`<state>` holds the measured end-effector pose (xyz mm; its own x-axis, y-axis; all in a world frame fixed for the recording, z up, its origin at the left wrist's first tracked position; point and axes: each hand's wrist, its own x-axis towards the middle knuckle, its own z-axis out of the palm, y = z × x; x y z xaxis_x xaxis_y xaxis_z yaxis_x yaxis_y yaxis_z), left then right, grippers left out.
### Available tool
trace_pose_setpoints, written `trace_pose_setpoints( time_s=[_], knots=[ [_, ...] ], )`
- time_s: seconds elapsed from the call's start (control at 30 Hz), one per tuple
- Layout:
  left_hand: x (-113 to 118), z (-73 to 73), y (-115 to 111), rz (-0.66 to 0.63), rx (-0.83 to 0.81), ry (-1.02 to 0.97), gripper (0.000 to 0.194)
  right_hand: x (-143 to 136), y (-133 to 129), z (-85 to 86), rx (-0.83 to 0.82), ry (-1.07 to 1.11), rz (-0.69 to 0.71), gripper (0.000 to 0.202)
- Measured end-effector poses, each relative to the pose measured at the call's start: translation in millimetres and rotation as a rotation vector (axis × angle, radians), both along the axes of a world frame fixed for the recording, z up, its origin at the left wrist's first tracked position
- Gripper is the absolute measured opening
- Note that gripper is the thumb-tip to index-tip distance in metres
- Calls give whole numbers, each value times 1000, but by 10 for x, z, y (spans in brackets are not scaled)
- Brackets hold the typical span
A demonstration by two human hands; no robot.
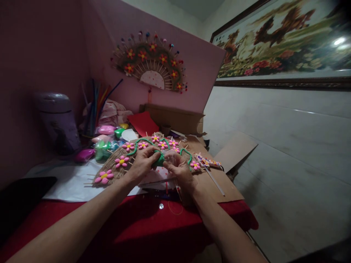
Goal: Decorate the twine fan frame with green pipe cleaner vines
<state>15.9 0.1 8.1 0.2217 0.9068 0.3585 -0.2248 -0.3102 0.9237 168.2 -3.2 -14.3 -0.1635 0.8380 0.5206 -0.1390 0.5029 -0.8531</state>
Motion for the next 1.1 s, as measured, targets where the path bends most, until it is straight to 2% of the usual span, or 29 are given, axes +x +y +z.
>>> trace_pose_setpoints(
  time_s=[0.1,0.17,0.33,0.77,0.93,1.1],
  knots=[
    [4,-1,16,29,15,-12,29,-4,6,-9,-4,20,-34,17],
    [-3,3,30,49,28,-17,28,-2,3,-13,-34,28,-50,24],
    [-20,17,38,37,28,-1,30,8,-8,-12,-105,9,24,40],
    [31,-5,-13,24,-55,-13,34,-26,31,-63,-48,35,85,23],
    [36,23,-8,59,-33,-24,33,-17,44,-84,-58,54,11,23],
    [29,11,-1,83,-27,-7,32,-11,30,-60,-80,49,44,34]
  ],
)
